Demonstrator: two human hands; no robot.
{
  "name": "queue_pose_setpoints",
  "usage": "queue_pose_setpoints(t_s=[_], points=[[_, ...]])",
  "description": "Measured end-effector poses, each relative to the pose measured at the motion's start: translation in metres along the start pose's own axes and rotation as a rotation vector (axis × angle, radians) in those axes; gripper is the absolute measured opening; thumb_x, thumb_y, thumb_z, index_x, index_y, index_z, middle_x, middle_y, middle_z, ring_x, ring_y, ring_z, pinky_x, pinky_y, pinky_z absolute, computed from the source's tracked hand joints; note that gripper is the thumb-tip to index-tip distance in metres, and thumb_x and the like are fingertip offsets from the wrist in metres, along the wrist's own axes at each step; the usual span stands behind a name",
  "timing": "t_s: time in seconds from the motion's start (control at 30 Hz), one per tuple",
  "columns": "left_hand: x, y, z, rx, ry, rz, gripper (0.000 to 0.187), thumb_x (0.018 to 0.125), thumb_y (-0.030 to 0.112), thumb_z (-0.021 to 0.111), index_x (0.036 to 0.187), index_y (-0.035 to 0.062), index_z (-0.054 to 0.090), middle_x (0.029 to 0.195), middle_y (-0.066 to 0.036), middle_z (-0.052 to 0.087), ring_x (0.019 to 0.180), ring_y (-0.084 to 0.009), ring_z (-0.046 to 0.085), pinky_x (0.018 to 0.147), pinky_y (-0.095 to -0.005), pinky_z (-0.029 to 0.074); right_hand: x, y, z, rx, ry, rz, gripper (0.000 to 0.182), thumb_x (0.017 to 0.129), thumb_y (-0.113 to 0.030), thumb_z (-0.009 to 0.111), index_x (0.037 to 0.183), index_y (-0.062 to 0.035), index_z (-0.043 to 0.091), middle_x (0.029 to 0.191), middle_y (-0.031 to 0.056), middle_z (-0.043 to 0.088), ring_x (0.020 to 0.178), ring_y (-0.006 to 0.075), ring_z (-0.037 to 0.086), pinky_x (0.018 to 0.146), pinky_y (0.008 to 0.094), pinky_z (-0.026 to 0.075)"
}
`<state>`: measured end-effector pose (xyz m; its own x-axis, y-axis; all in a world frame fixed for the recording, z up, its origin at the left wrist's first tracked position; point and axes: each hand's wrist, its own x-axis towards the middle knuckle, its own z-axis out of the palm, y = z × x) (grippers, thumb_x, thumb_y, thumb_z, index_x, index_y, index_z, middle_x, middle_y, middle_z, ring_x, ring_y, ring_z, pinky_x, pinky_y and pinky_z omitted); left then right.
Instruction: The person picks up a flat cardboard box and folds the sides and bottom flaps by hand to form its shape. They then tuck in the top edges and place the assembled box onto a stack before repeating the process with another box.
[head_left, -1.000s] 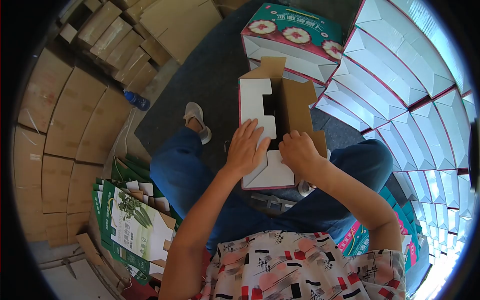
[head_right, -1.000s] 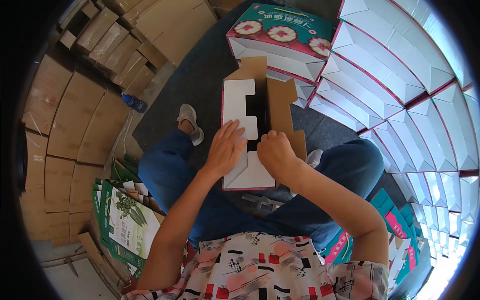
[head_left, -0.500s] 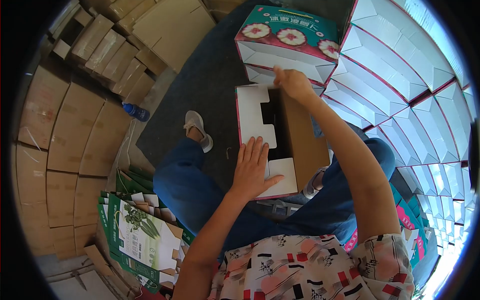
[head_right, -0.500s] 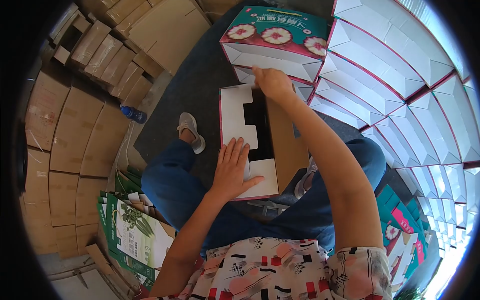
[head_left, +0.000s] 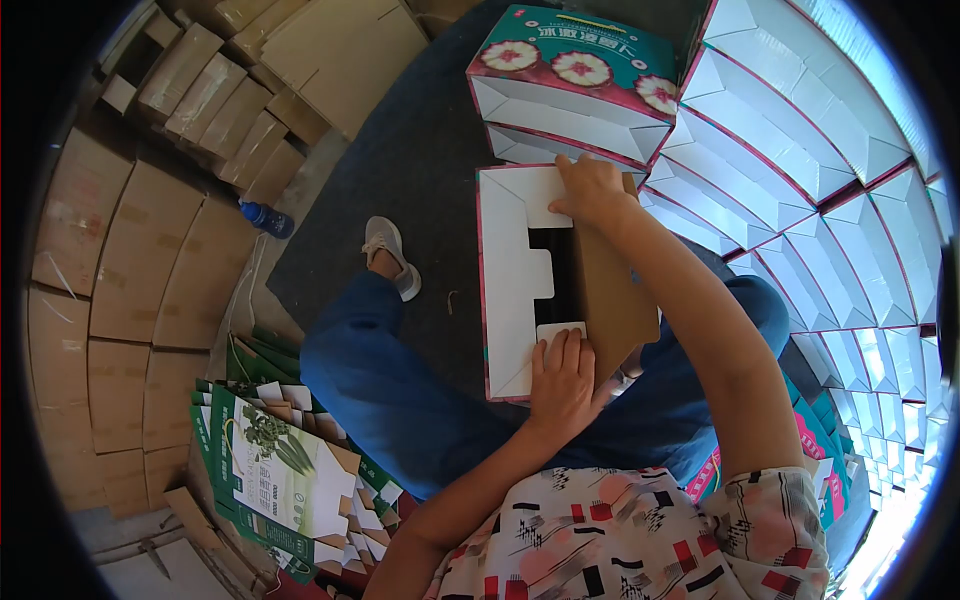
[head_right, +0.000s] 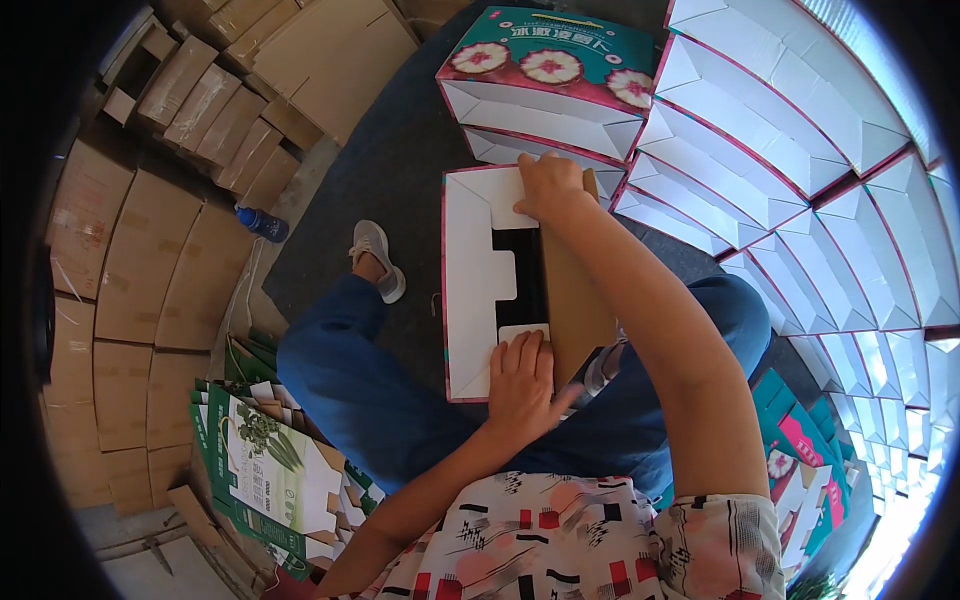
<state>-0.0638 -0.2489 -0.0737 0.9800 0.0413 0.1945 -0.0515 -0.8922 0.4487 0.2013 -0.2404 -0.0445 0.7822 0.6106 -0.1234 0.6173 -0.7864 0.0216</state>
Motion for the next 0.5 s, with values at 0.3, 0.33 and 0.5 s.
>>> queue_pose_setpoints(t_s=[0.3,0.33,0.5], points=[[-0.015,-0.088,-0.038,0.103,0.011,0.066,0.037,0.079,0.011,0.048,0.113,-0.0022,0.056,0.118,-0.015,0.055,0.117,-0.0291,0.048,0.100,-0.0428,0.034,-0.079,0.061,-0.004,0.084,-0.226,0.057,0.042,0.089,-0.039,0.046,0.106,-0.0030,0.058,0.096,0.0222,0.063,0.094,0.0320,0.062,0.081,0.0428,0.049],[-0.013,-0.107,-0.041,0.074,0.021,0.069,0.038,0.078,0.012,0.050,0.113,-0.0013,0.056,0.116,-0.015,0.056,0.115,-0.0294,0.049,0.099,-0.0428,0.035,-0.080,0.066,-0.001,0.132,-0.229,0.005,0.049,0.089,-0.045,0.043,0.103,-0.0015,0.059,0.092,0.0213,0.064,0.090,0.0304,0.063,0.078,0.0417,0.049],[-0.001,-0.113,-0.056,-0.138,0.065,-0.136,0.038,0.082,0.015,0.058,0.116,-0.0004,0.055,0.111,-0.018,0.059,0.110,-0.0330,0.052,0.096,-0.0420,0.038,-0.066,0.083,-0.022,0.692,-0.515,0.119,0.077,0.086,-0.069,0.032,0.096,0.0008,0.064,0.077,0.0154,0.063,0.069,0.0221,0.061,0.063,0.0353,0.049]])
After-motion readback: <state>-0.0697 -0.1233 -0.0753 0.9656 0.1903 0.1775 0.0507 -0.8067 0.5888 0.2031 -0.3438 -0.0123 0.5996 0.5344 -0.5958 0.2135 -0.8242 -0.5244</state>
